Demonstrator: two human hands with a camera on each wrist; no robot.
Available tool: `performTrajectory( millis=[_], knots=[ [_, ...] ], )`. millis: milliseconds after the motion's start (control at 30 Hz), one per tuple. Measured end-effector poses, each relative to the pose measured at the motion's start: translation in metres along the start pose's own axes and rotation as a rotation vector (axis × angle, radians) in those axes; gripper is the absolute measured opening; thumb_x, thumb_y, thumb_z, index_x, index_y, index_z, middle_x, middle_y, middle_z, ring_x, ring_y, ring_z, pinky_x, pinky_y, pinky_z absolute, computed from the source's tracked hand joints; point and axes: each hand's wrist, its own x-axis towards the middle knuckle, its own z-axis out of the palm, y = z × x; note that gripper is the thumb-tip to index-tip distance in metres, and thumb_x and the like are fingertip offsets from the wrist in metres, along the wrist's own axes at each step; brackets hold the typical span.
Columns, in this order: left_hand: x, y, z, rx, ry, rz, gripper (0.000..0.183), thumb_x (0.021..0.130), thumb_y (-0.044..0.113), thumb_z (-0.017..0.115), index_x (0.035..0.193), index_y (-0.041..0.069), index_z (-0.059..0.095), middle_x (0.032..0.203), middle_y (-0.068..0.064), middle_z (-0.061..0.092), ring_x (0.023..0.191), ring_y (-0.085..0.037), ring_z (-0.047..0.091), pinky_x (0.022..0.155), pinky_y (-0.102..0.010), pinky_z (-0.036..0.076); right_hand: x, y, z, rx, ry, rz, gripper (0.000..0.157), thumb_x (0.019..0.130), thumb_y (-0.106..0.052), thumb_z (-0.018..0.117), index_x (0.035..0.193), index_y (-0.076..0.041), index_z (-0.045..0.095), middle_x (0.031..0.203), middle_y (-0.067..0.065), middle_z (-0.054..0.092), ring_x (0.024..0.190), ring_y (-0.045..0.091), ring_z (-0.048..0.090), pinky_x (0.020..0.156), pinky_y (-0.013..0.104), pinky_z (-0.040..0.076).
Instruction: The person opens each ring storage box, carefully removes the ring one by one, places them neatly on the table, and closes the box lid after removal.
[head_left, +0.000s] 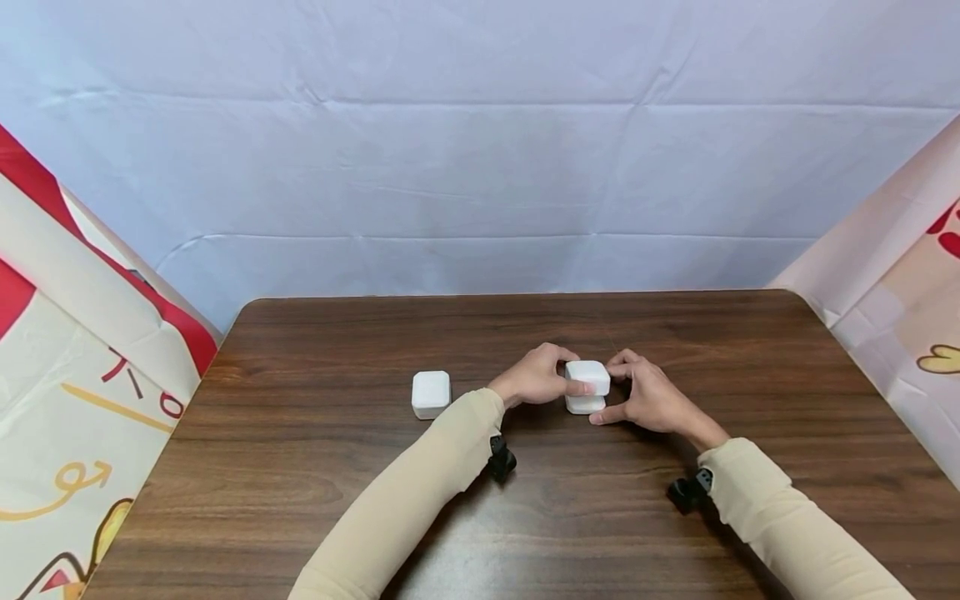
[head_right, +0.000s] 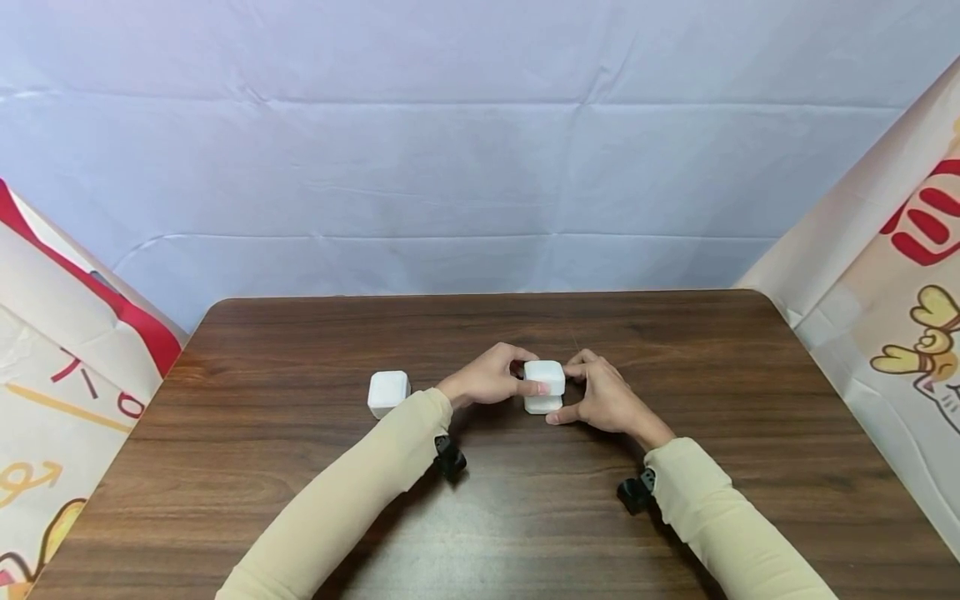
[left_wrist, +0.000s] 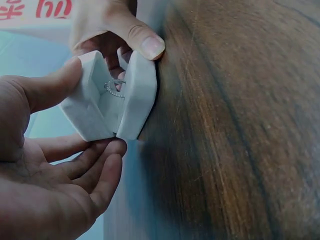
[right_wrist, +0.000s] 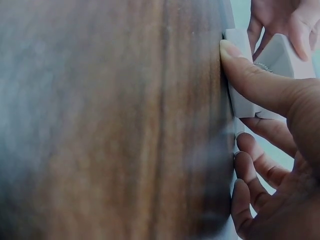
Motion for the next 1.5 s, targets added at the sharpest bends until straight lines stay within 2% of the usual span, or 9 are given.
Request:
performTrajectory(
  millis=[167,467,667,833,967,1133,1367,1500],
  knots=[
    [0.0019,-0.0031,-0.0004,-0.108,0.008,-0.009,0.024,0.094,0.017,0.075,0.111,0.001,0.072,0.093,-0.002,0.066,0.077,-0.013,0.057,0.069,-0.023,0.045,0.0000,-0.0011,-0.0003,0.005,-0.003,0.007,0.051,0.071,-0.030,0.095,0.114,-0.008,0.075,0.111,0.009,0.056,0.096,0.026,0.053,0.081,0.042,0.043],
    [0.0055,-0.0036,-0.0003,-0.205,0.017,-0.093,0.032,0.094,0.020,0.076,0.118,0.000,0.071,0.103,-0.001,0.067,0.083,-0.013,0.060,0.072,-0.024,0.048,-0.0008,-0.0016,0.0001,0.001,0.002,0.011,0.054,0.071,-0.029,0.095,0.116,-0.007,0.075,0.111,0.009,0.056,0.096,0.026,0.053,0.079,0.042,0.044],
    [0.0044,-0.0050,-0.0003,-0.293,0.041,-0.150,0.037,0.094,0.027,0.075,0.120,0.001,0.071,0.119,-0.003,0.065,0.097,-0.013,0.060,0.086,-0.030,0.048,-0.0005,-0.0007,0.0010,-0.001,0.009,0.005,0.054,0.071,-0.028,0.095,0.116,-0.005,0.074,0.111,0.010,0.056,0.097,0.027,0.053,0.081,0.044,0.044],
    [0.0058,-0.0081,-0.0001,-0.361,0.060,-0.165,0.039,0.095,0.031,0.074,0.117,-0.001,0.071,0.108,-0.004,0.067,0.098,-0.017,0.060,0.092,-0.036,0.047,-0.0002,-0.0003,0.0013,0.002,0.011,0.008,0.058,0.070,-0.026,0.095,0.117,-0.001,0.073,0.112,0.012,0.056,0.099,0.029,0.053,0.084,0.046,0.045],
    [0.0075,-0.0090,0.0001,-0.375,0.067,-0.178,0.040,0.096,0.033,0.073,0.115,-0.001,0.072,0.103,-0.003,0.067,0.095,-0.017,0.060,0.092,-0.036,0.047,-0.0001,-0.0003,0.0014,-0.004,0.016,0.008,0.060,0.070,-0.026,0.096,0.119,-0.001,0.073,0.111,0.012,0.056,0.098,0.028,0.053,0.083,0.045,0.045],
    [0.0071,-0.0072,-0.0002,-0.388,0.079,-0.202,0.044,0.096,0.036,0.072,0.117,-0.003,0.070,0.106,-0.004,0.066,0.098,-0.018,0.060,0.095,-0.038,0.047,0.0002,-0.0004,0.0015,-0.011,0.025,0.009,0.062,0.069,-0.027,0.096,0.120,0.000,0.072,0.111,0.012,0.057,0.097,0.028,0.054,0.082,0.044,0.044],
    [0.0059,-0.0051,-0.0002,-0.375,0.117,-0.233,0.052,0.095,0.039,0.073,0.121,-0.005,0.067,0.118,-0.008,0.063,0.106,-0.019,0.058,0.097,-0.039,0.045,0.0010,0.0006,0.0020,-0.017,0.030,0.012,0.063,0.068,-0.027,0.097,0.119,0.000,0.073,0.111,0.013,0.057,0.099,0.029,0.055,0.083,0.045,0.045],
    [0.0040,-0.0033,0.0008,-0.343,0.164,-0.256,0.059,0.093,0.042,0.074,0.128,-0.005,0.064,0.128,-0.011,0.062,0.116,-0.022,0.057,0.100,-0.041,0.045,0.0016,0.0007,0.0021,-0.017,0.031,0.018,0.061,0.067,-0.028,0.097,0.117,-0.001,0.074,0.111,0.012,0.057,0.099,0.029,0.055,0.084,0.046,0.045]
  ],
)
